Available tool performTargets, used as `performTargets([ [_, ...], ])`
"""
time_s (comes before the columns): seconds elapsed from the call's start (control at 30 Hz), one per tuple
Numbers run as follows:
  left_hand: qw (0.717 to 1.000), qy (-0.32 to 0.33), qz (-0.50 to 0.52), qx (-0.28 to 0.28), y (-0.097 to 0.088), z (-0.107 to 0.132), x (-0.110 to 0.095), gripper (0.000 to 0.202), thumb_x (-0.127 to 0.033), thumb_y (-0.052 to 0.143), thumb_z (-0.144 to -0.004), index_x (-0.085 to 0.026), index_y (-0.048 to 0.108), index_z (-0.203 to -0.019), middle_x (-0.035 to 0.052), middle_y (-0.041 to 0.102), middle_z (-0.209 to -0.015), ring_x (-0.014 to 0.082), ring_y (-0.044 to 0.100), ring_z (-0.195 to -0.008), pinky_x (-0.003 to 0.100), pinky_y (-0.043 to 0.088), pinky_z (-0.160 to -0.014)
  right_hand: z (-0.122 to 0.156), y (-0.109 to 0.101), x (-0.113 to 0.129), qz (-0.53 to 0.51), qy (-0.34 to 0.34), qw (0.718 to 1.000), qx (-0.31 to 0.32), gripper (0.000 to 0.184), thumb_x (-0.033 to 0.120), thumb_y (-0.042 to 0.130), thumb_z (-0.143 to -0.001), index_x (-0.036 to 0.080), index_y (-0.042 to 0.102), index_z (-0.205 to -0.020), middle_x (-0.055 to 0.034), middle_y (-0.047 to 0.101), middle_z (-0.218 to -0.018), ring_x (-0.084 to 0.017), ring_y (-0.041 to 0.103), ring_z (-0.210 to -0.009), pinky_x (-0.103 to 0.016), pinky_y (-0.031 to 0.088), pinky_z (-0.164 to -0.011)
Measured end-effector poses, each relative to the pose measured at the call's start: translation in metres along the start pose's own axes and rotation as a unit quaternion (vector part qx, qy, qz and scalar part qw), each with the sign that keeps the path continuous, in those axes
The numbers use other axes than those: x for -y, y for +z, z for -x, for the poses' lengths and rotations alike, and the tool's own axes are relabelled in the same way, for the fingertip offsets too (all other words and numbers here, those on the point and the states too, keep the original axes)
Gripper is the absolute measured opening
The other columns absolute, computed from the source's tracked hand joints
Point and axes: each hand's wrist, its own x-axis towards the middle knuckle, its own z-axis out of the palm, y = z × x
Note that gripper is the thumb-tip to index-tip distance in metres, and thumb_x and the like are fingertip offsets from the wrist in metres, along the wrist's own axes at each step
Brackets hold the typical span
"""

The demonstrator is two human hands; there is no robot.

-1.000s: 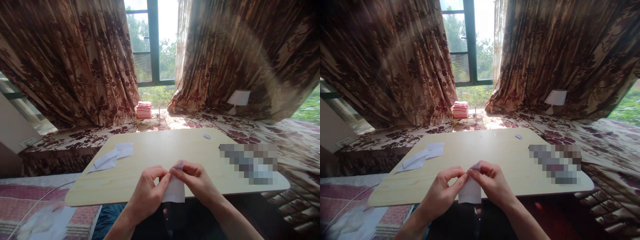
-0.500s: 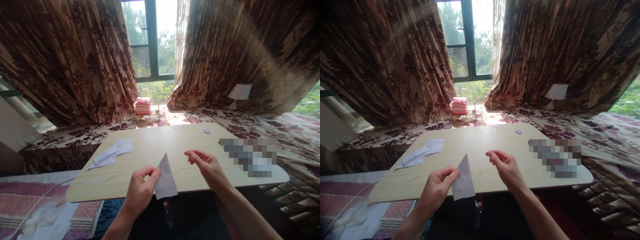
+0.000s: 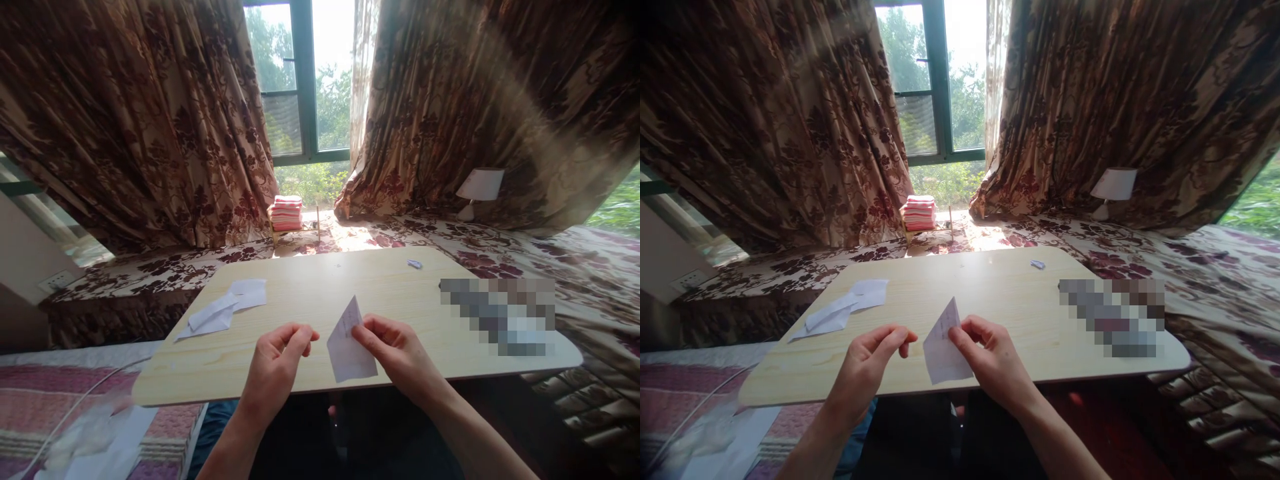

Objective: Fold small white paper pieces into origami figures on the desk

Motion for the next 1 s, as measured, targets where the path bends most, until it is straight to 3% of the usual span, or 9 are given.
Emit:
performTargets([
  [0.13, 0.995, -0.001, 0.038, 0.089, 0.011, 0.001, -0.005, 0.030, -0.038, 0.054, -0.084, -0.013, 0.065, -0.071, 0.0022, 0.060, -0.069, 0.0155, 0.052, -0.069, 0.023, 0.040, -0.063, 0.002, 0.004, 0.002, -0.013, -0.001, 1.000, 0.007, 0.036, 0.048, 0.062, -0.080, 0.014, 0.061, -0.067, -0.0001, 0.055, -0.064, -0.012, 0.046, -0.061, -0.023, 0.035, -0.054],
  [0.4, 0.990, -0.008, -0.010, 0.144, 0.017, 0.006, -0.009, 0.030, -0.033, 0.053, -0.084, -0.013, 0.062, -0.065, 0.0026, 0.059, -0.064, 0.0153, 0.051, -0.065, 0.024, 0.040, -0.062, 0.001, 0.003, 0.001, -0.058, 0.026, 0.995, 0.080, 0.035, 0.048, 0.064, -0.077, 0.014, 0.062, -0.069, 0.0015, 0.053, -0.062, -0.012, 0.045, -0.059, -0.024, 0.036, -0.055],
  [0.57, 0.988, 0.006, -0.052, 0.146, 0.018, 0.009, -0.012, 0.028, -0.031, 0.051, -0.085, -0.014, 0.061, -0.065, 0.0030, 0.060, -0.067, 0.0161, 0.054, -0.067, 0.024, 0.041, -0.064, -0.003, 0.003, -0.002, -0.049, -0.003, 0.998, 0.032, 0.033, 0.043, 0.066, -0.076, 0.015, 0.059, -0.061, 0.0025, 0.050, -0.058, -0.012, 0.044, -0.059, -0.024, 0.034, -0.055],
  [0.73, 0.987, 0.016, -0.079, 0.139, 0.018, 0.008, -0.009, 0.027, -0.029, 0.050, -0.083, -0.014, 0.061, -0.063, 0.0028, 0.059, -0.066, 0.0165, 0.054, -0.068, 0.024, 0.040, -0.065, -0.013, -0.006, -0.010, -0.037, -0.025, 0.998, -0.053, 0.029, 0.042, 0.069, -0.071, 0.015, 0.064, -0.061, 0.0006, 0.056, -0.059, -0.014, 0.048, -0.062, -0.026, 0.038, -0.061],
  [0.9, 0.991, -0.014, -0.066, 0.113, 0.014, 0.001, 0.004, 0.028, -0.031, 0.051, -0.081, -0.014, 0.061, -0.060, 0.0026, 0.059, -0.063, 0.0169, 0.053, -0.067, 0.025, 0.039, -0.063, -0.023, -0.025, -0.019, -0.026, -0.010, 0.985, -0.169, 0.031, 0.047, 0.071, -0.067, 0.016, 0.068, -0.066, 0.0017, 0.054, -0.057, -0.014, 0.046, -0.060, -0.027, 0.039, -0.061],
  [1.0, 0.994, -0.021, -0.055, 0.093, 0.013, -0.002, 0.007, 0.029, -0.032, 0.051, -0.080, -0.014, 0.060, -0.060, 0.0021, 0.058, -0.062, 0.0166, 0.052, -0.066, 0.025, 0.039, -0.063, -0.023, -0.023, -0.019, -0.009, -0.005, 0.992, -0.126, 0.038, 0.053, 0.066, -0.071, 0.015, 0.070, -0.071, 0.0001, 0.055, -0.060, -0.015, 0.048, -0.062, -0.028, 0.040, -0.061],
])
